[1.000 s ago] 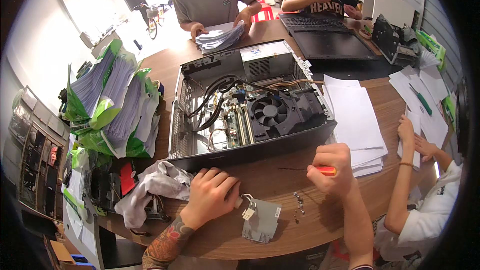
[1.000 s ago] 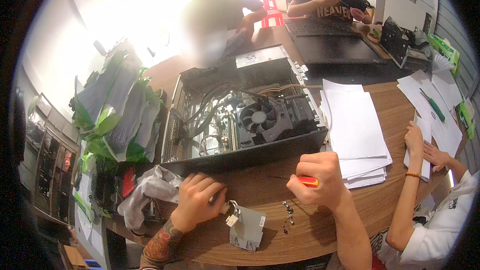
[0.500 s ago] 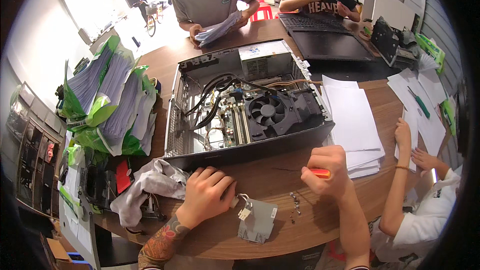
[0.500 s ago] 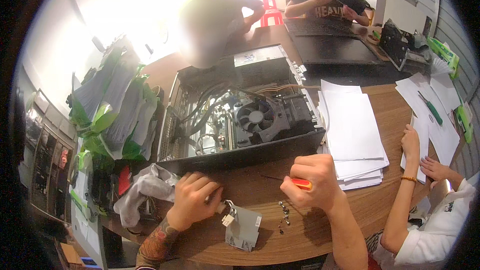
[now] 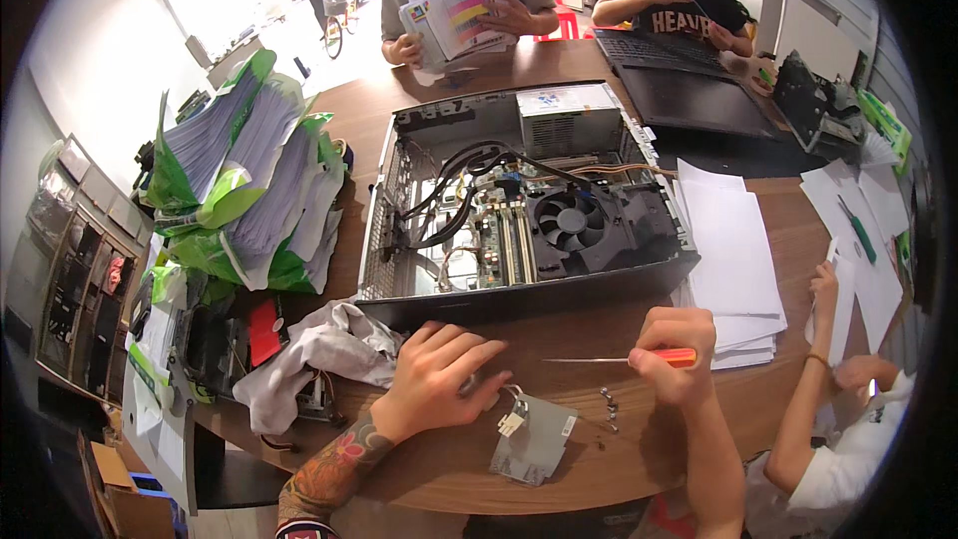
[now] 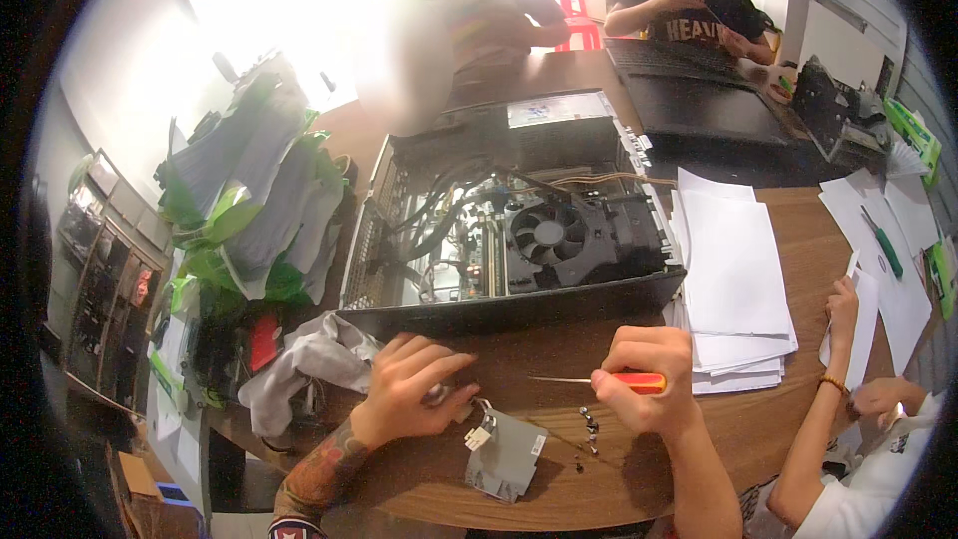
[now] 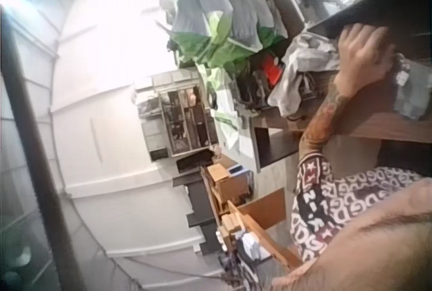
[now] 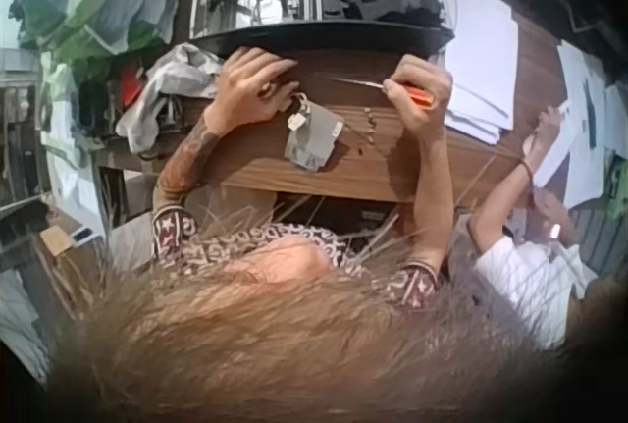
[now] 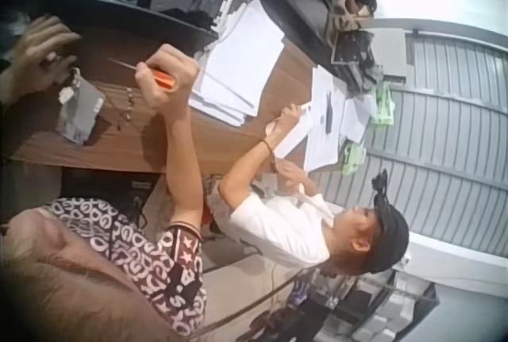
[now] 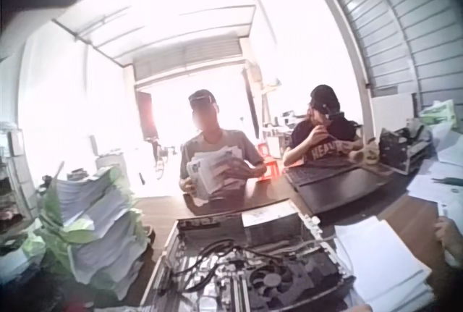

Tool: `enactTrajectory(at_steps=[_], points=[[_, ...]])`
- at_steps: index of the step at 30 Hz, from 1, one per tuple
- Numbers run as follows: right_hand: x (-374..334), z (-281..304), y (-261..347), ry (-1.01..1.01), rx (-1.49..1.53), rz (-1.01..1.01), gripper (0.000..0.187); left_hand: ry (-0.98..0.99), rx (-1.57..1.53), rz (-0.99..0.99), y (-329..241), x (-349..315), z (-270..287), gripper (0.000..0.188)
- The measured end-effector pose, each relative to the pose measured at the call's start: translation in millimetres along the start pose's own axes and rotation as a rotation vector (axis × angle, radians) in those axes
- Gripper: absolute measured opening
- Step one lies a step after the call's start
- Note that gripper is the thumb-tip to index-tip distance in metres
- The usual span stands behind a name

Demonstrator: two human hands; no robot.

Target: The person disassembles a small component housing, removing screws with a screwdriver and separating its casing parts by hand.

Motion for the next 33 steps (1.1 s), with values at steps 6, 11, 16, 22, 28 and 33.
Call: enactTrajectory(at_steps=[6, 11, 16, 22, 28, 33], points=[[-0.1, -8.3, 4.7, 0.044, 0.088, -0.002, 0.013, 0.016, -0.051, -0.070, 0.3, -1.5, 1.6, 0.027], [-1.4, -10.0, 3.8, 0.049, 0.094, 0.002, 0.010, -0.028, -0.068, -0.092, 1.0, -2.4, 0.9, 0.021], [-1.1, -12.6, 7.3, 0.062, 0.114, -0.005, 0.010, -0.032, -0.082, -0.091, 2.4, -3.2, 1.9, 0.020], [-2.2, -14.4, 8.2, 0.085, 0.099, -0.007, 0.011, -0.050, -0.130, -0.089, 3.7, -3.9, 0.7, 0.017], [-1.6, -16.1, 9.6, 0.101, 0.092, 0.005, 0.011, -0.061, -0.118, -0.118, 3.8, -4.3, 0.4, 0.017], [0.6, -17.9, 17.5, 0.127, 0.061, 0.064, 0.011, -0.098, -0.084, -0.142, 6.2, -6.8, -1.1, 0.019]])
Point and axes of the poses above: each hand's wrist, its own x-axis towards the middle knuckle, its own z-axis out of the back of the hand, y = z × x, the point moved 3 cm from there along x, towards the middle knuckle, and after that the axes turned 2 degrees about -y, right-handed, at the moved point
